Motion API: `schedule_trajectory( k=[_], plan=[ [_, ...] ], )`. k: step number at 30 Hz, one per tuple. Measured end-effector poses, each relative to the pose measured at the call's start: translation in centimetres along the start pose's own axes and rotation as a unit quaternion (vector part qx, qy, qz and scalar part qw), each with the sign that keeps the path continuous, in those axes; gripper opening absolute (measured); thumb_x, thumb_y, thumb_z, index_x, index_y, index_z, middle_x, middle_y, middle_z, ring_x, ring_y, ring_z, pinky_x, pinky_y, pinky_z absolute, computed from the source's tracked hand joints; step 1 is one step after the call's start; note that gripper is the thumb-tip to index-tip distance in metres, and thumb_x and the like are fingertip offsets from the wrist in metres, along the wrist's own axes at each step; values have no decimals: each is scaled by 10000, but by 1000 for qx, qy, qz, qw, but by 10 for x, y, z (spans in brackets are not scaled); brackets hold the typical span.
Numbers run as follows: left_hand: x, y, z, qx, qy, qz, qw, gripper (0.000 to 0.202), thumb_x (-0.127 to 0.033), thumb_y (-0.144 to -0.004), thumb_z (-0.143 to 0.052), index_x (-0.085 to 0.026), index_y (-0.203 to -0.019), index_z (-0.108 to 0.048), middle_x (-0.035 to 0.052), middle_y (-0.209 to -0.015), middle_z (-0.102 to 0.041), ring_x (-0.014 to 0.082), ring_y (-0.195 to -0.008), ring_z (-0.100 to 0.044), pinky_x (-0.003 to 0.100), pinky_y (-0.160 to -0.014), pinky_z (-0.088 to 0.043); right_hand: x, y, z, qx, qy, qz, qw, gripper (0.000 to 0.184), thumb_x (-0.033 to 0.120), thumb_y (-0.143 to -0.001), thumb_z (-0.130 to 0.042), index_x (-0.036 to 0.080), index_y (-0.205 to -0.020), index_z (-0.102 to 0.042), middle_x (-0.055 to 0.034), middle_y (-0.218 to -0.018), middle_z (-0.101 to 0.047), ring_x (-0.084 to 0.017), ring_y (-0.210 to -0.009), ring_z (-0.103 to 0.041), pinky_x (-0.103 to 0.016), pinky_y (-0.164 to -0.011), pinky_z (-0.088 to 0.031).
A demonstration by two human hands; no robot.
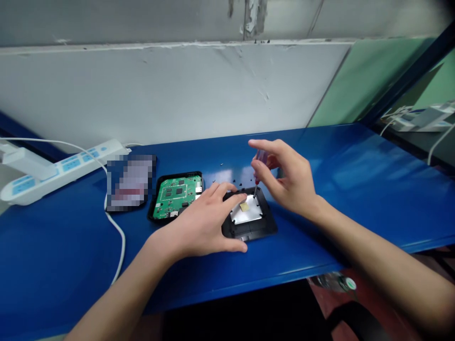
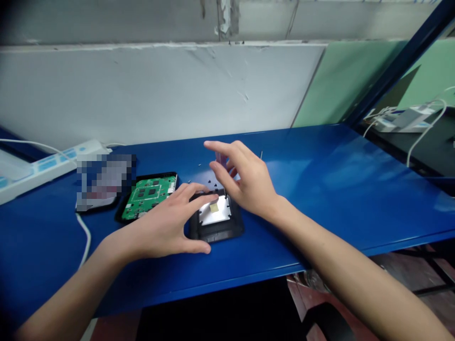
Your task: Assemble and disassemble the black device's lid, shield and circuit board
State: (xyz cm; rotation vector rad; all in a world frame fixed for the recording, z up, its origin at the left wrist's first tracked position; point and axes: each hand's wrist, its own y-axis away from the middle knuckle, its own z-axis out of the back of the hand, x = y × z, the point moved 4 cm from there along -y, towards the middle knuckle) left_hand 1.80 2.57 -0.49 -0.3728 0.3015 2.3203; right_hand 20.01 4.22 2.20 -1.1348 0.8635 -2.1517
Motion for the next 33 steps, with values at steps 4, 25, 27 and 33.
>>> schedule_trajectory(
  k=[4, 25, 27, 33],
  plan=[
    [1, 0, -1, 2, 4, 2, 1000, 896, -656, -723, -776, -265, -1470, -471, 117, -1482, -427, 370, -1340, -437, 523, -1090, -430, -8, -1, 7, -89, -61, -36, 994, 310, 247, -976, -590, 303, -1280, -564, -4, -978, -659, -128, -697, -683, -316, -659, -632],
    [-1, 1, 1, -6, 13, -1, 1000, 853, -621, -734, -783, -263, -1451, -493, 120, -1477, -447, 378, -1319, -458, 534, -1073, -438, -18, 5, -12, -20, -41, -69, 997, 235, 207, -914, -670, 236, -1120, -560, -3, -1058, -709, -121, -830, -746, -261, -734, -642],
    [-1, 1, 1, -3, 13, 4, 1000, 855, -623, -729, -787, -265, -1449, -496, 115, -1478, -447, 378, -1320, -459, 530, -1073, -439, -17, 5, -12, -18, -41, -71, 996, 231, 201, -916, -663, 238, -1118, -556, -1, -1047, -711, -114, -803, -744, -254, -718, -639],
    [-1, 0, 2, 7, 12, 6, 1000, 875, -645, -726, -784, -258, -1454, -491, 125, -1485, -435, 376, -1330, -445, 530, -1079, -437, -17, 3, -7, -40, -56, -81, 994, 226, 221, -927, -652, 245, -1129, -554, -1, -1037, -699, -126, -817, -742, -292, -765, -646]
  ],
)
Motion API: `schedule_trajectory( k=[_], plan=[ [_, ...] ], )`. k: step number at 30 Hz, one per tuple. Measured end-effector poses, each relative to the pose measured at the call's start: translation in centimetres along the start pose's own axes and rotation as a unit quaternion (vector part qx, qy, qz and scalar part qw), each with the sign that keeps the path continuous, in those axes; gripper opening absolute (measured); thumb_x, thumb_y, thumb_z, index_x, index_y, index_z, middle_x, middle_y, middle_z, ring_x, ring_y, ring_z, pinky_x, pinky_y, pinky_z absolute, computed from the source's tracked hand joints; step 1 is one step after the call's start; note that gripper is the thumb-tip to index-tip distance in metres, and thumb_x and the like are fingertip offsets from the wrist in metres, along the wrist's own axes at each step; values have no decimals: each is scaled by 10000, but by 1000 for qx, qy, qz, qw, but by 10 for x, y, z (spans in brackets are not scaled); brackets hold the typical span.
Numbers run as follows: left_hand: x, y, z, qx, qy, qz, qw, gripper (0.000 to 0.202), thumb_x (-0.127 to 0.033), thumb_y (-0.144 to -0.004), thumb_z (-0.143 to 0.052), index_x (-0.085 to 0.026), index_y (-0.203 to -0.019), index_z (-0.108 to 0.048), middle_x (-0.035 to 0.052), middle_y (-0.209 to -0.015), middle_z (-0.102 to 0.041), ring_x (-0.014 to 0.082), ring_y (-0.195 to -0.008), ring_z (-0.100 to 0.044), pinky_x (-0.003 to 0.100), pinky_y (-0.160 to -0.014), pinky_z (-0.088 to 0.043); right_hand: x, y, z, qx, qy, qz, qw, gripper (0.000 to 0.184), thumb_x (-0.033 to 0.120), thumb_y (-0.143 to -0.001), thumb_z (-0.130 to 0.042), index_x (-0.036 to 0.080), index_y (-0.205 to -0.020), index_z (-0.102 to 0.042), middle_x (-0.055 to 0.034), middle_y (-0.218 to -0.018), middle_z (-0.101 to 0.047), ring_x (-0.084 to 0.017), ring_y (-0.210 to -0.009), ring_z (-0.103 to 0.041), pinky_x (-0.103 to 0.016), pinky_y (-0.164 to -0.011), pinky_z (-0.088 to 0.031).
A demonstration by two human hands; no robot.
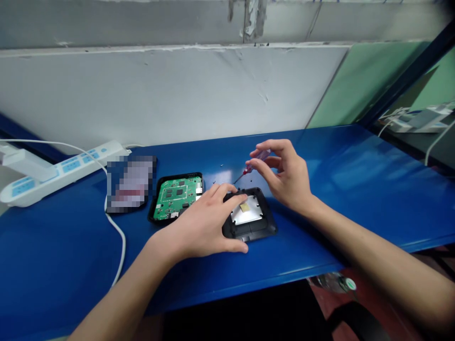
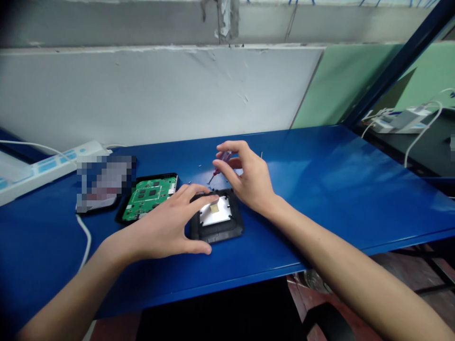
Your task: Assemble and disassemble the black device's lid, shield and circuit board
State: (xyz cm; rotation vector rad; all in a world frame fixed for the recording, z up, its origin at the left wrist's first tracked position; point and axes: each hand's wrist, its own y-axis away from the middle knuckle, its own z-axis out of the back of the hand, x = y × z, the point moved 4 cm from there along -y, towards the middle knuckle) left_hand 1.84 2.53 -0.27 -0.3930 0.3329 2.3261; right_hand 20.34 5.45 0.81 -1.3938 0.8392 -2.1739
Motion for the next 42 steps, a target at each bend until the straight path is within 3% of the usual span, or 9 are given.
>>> schedule_trajectory(
  k=[8, 15, 22, 30, 42],
  plan=[
    [1, 1, 1, -11, 6, -12, 1000, 840, -603, -743, -772, -248, -1451, -493, 117, -1457, -466, 370, -1310, -473, 519, -1068, -449, -5, -5, 8, -43, -40, -9, 998, 219, 254, -970, -589, 283, -1176, -522, 4, -974, -662, -142, -754, -727, -349, -748, -652],
    [6, 4, 4, -32, -11, -34, 999, 720, -491, -802, -728, -273, -1442, -480, 104, -1462, -475, 351, -1348, -448, 511, -1113, -407, -8, -9, 15, -71, -53, -33, 996, 197, 243, -978, -553, 296, -1166, -529, 16, -877, -628, -131, -649, -692, -300, -597, -615],
    [0, 2, 8, -58, -8, -39, 998, 774, -663, -787, -718, -250, -1414, -529, 118, -1474, -481, 371, -1366, -417, 557, -1159, -346, -10, -6, 8, -21, -58, -65, 996, 192, 230, -958, -553, 275, -1144, -555, 40, -791, -606, -102, -573, -643, -258, -552, -556],
    [-11, 2, 10, -88, -4, -88, 992, 490, -537, -844, -728, -268, -1247, -653, 80, -1314, -561, 307, -1233, -480, 477, -1100, -404, -9, -3, 4, 5, -47, -73, 996, 203, 220, -953, -545, 263, -1149, -568, 35, -793, -604, -88, -564, -613, -242, -537, -530],
    [-15, -1, 4, -86, -8, -110, 990, 449, -491, -855, -734, -241, -1223, -669, 91, -1246, -581, 291, -1177, -507, 451, -1075, -424, -3, -1, 1, 29, -62, -70, 995, 212, 201, -946, -546, 248, -1152, -564, 45, -789, -615, -83, -558, -626, -230, -514, -532]
  ],
)
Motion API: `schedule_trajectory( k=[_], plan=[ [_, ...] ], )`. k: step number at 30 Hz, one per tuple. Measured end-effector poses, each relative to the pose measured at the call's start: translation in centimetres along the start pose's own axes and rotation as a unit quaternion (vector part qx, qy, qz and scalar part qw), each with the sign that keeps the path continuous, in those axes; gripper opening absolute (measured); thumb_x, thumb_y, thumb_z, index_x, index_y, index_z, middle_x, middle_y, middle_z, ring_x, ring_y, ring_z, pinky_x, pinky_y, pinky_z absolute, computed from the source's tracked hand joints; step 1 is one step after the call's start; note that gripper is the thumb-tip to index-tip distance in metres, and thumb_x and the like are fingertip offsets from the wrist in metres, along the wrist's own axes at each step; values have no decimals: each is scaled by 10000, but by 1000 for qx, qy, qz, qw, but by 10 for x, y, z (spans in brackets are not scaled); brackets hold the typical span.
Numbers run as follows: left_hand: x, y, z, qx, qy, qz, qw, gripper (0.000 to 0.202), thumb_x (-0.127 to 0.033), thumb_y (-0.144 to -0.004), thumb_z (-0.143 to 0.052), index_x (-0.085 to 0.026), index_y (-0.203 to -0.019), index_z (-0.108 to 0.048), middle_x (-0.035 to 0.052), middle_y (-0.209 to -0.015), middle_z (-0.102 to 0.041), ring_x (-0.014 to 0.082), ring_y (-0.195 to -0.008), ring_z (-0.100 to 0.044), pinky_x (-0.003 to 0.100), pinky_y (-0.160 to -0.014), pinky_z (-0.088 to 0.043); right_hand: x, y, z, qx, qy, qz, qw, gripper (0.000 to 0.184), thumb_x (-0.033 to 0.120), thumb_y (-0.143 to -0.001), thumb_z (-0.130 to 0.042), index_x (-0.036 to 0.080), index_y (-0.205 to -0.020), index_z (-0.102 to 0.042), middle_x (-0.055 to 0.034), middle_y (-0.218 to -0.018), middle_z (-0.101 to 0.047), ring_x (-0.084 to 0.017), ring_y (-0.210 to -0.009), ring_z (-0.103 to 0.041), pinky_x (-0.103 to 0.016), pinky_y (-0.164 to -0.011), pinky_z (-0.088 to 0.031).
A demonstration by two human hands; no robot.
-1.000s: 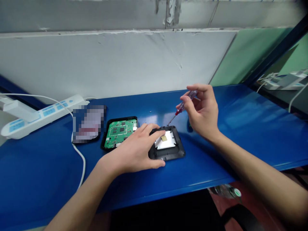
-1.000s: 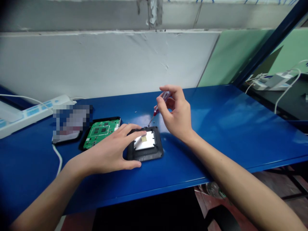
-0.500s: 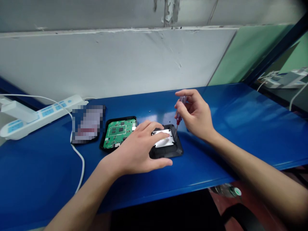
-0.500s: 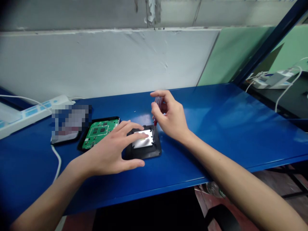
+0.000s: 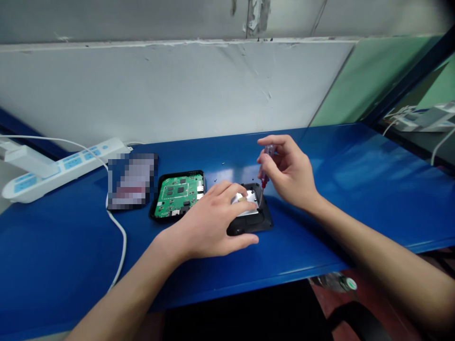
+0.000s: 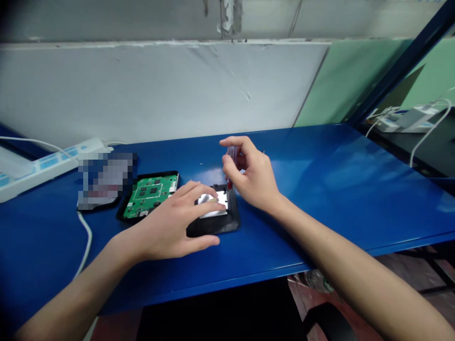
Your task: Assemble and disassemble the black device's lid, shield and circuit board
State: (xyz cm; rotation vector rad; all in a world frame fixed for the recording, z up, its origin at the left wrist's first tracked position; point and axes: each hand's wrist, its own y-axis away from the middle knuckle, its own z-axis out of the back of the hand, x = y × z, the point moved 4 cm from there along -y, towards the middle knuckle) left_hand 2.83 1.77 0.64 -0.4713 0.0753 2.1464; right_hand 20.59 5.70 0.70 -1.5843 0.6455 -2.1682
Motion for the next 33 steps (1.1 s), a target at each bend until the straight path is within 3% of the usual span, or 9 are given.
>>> schedule_trajectory(
  k=[14, 20, 33],
  plan=[
    [0, -1, -5, -6, -8, -20, 1000, 374, -443, -873, -728, -238, -1183, -687, 85, -1184, -587, 271, -1089, -521, 450, -996, -469, 1, 2, -2, 11, -13, -4, 1000, 203, 199, -953, -543, 251, -1148, -568, 27, -817, -615, -94, -579, -647, -247, -515, -542],
    [1, 0, -5, -6, -9, -15, 1000, 423, -409, -901, -694, -187, -1256, -635, 94, -1209, -584, 273, -1108, -519, 449, -1022, -459, 0, 1, -2, 12, -11, 0, 1000, 215, 198, -951, -547, 249, -1159, -568, 36, -803, -619, -86, -576, -645, -231, -518, -539],
    [1, 0, -5, -7, -10, -19, 1000, 346, -364, -911, -685, -227, -1227, -658, 85, -1204, -588, 264, -1085, -534, 438, -994, -477, 2, 2, -2, 16, -13, 8, 1000, 221, 175, -955, -544, 246, -1162, -572, 29, -833, -613, -84, -568, -640, -238, -499, -534]
  ],
)
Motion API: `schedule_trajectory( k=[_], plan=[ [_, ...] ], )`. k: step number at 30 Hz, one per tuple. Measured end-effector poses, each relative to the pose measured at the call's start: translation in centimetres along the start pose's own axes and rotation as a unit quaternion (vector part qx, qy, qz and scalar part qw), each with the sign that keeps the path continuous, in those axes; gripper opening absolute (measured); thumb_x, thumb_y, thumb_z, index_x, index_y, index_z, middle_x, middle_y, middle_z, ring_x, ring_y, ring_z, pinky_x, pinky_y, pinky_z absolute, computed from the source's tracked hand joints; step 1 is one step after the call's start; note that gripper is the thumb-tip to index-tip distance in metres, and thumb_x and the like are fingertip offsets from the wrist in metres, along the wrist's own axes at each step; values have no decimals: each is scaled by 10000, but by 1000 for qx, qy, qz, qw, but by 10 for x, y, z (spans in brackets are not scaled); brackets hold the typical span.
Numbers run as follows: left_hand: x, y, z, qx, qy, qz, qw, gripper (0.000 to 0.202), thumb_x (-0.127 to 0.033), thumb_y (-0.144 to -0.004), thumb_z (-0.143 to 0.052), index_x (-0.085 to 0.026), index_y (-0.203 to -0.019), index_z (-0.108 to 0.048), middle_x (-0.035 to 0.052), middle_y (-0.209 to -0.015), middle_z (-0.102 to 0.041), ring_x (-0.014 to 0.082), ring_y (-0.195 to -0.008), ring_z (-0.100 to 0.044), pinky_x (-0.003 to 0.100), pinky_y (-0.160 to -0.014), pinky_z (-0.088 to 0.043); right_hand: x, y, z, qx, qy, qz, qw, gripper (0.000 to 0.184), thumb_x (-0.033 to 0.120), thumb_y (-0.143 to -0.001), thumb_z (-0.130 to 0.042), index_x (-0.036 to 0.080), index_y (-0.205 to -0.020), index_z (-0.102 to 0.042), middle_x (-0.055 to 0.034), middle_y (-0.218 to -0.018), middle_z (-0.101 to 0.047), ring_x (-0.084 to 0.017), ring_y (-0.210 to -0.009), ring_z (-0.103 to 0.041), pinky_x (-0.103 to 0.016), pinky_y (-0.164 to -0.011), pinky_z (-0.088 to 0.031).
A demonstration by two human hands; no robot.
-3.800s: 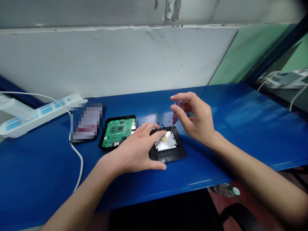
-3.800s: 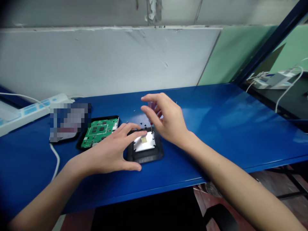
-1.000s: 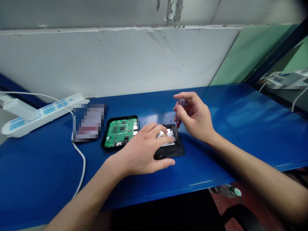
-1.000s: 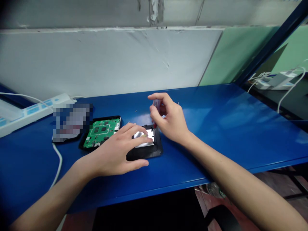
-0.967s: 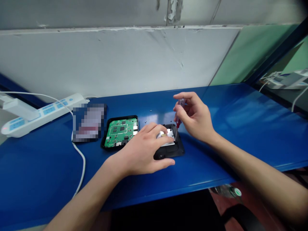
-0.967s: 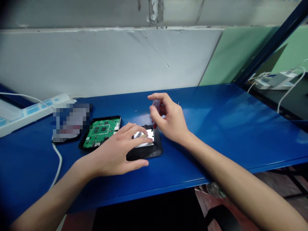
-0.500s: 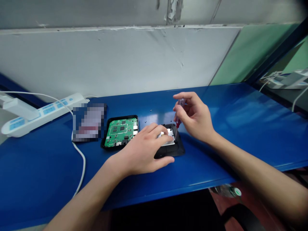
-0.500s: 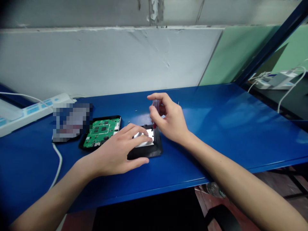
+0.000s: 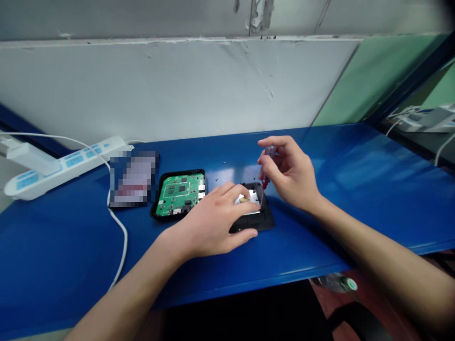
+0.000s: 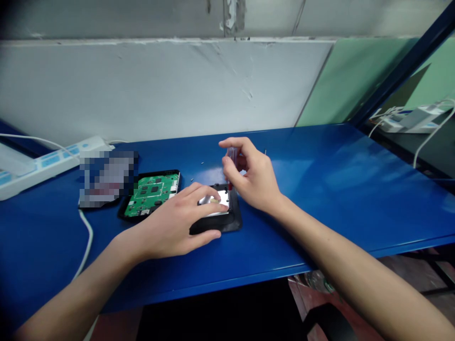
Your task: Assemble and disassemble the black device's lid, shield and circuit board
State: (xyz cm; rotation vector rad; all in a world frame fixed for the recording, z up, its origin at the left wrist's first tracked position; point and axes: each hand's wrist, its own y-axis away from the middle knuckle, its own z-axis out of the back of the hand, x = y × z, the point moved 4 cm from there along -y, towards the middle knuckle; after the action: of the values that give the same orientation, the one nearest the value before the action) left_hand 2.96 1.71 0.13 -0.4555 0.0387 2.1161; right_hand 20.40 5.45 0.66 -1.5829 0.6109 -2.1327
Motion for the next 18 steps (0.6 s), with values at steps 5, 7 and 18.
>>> schedule_trajectory(
  k=[5, 7, 18],
  plan=[
    [-1, -1, 0, -7, 6, -6, 1000, 321, -347, -912, -683, -229, -1210, -667, 80, -1183, -599, 257, -1081, -546, 424, -994, -478, 0, 0, 1, 0, 4, 2, 1000, 225, 176, -954, -547, 253, -1164, -568, 34, -817, -615, -88, -576, -643, -239, -504, -541],
    [0, -1, 0, -6, 4, -8, 1000, 306, -350, -914, -682, -239, -1200, -680, 76, -1176, -598, 254, -1074, -545, 419, -986, -481, 0, 0, 1, 0, 6, 3, 1000, 216, 182, -956, -547, 253, -1159, -569, 34, -818, -613, -87, -576, -644, -239, -505, -542],
    [1, 0, -2, -3, -46, -24, 999, 300, -354, -959, -614, -244, -1227, -694, 97, -1152, -619, 280, -1076, -567, 461, -963, -490, 2, -2, 2, -12, 10, 14, 1000, 210, 173, -952, -547, 248, -1147, -574, 31, -821, -607, -90, -566, -640, -257, -509, -536]
  ],
)
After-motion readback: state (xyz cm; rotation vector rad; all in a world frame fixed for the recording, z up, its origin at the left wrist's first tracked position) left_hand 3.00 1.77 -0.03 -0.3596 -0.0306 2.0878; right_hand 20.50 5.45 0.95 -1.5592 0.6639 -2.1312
